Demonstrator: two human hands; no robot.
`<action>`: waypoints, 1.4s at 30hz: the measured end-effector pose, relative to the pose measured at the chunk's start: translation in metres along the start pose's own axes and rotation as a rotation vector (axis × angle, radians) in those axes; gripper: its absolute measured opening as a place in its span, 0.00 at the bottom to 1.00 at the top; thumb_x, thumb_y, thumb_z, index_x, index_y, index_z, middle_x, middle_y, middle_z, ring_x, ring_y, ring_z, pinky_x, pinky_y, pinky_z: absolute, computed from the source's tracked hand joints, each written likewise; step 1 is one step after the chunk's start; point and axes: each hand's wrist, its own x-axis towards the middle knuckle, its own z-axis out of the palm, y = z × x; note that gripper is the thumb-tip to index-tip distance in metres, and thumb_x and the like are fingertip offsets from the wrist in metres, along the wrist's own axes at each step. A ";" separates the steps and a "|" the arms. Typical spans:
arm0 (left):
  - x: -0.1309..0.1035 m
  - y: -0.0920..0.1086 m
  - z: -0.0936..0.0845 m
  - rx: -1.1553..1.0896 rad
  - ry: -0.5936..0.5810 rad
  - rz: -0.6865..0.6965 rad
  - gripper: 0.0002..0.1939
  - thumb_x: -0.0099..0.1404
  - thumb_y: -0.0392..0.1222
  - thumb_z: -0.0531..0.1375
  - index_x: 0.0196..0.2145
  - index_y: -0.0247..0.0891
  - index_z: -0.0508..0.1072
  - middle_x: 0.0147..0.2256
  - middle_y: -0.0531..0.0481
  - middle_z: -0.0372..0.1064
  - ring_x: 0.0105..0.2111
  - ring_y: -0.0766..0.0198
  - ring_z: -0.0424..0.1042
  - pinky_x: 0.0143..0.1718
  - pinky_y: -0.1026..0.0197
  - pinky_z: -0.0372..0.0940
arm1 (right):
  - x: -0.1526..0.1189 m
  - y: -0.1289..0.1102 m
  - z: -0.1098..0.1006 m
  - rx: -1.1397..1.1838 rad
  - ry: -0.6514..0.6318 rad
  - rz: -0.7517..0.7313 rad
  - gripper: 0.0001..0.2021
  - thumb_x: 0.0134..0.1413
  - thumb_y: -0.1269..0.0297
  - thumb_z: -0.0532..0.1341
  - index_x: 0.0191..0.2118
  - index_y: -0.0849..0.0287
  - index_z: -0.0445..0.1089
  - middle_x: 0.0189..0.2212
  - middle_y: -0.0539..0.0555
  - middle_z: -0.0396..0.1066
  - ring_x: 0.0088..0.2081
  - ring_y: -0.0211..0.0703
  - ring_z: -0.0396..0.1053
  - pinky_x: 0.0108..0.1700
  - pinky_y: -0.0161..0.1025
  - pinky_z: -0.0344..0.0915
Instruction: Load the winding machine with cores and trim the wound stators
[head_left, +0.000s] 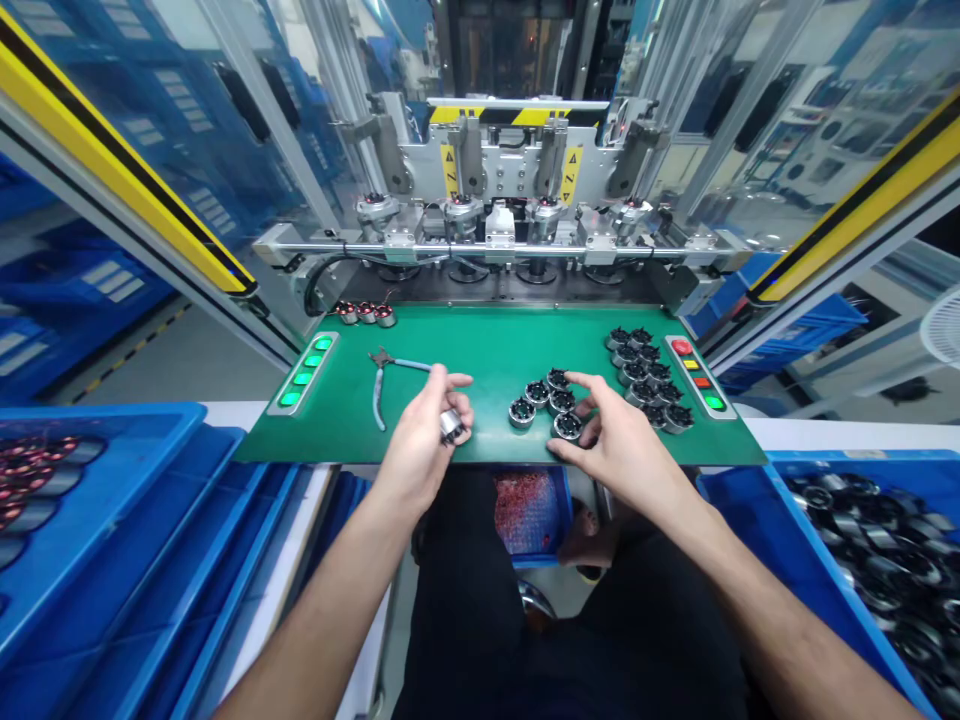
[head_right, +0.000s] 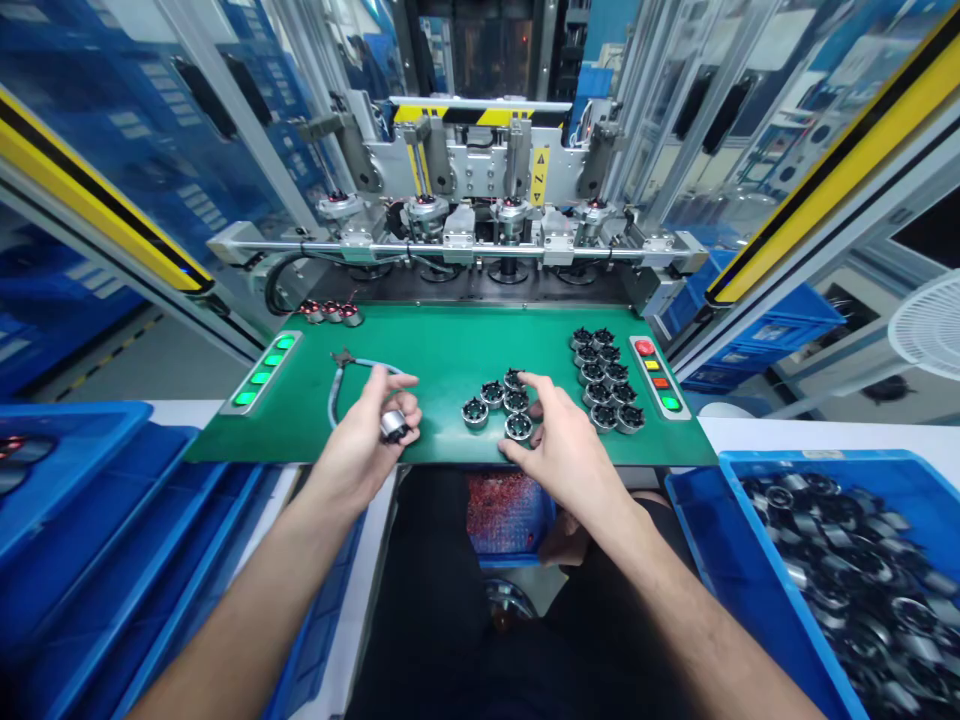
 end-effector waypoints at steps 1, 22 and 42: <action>-0.005 0.005 -0.003 -0.162 0.036 -0.079 0.27 0.78 0.71 0.63 0.44 0.42 0.75 0.32 0.51 0.70 0.31 0.61 0.74 0.30 0.62 0.69 | -0.002 0.002 0.000 0.002 0.021 -0.002 0.46 0.59 0.69 0.83 0.77 0.54 0.65 0.50 0.53 0.73 0.33 0.45 0.77 0.43 0.48 0.77; -0.040 -0.021 -0.011 0.530 -0.196 0.371 0.05 0.80 0.45 0.66 0.47 0.44 0.77 0.50 0.48 0.79 0.47 0.55 0.78 0.53 0.53 0.71 | -0.020 0.008 -0.011 0.039 0.030 -0.036 0.45 0.59 0.54 0.75 0.79 0.59 0.66 0.50 0.55 0.73 0.35 0.47 0.76 0.44 0.49 0.77; -0.002 -0.049 0.031 1.235 -0.267 0.454 0.69 0.64 0.80 0.73 0.82 0.28 0.57 0.83 0.22 0.50 0.84 0.30 0.49 0.84 0.26 0.45 | 0.029 -0.017 -0.019 -0.019 -0.275 0.217 0.53 0.54 0.90 0.80 0.81 0.81 0.57 0.50 0.54 0.77 0.36 0.40 0.78 0.44 0.37 0.78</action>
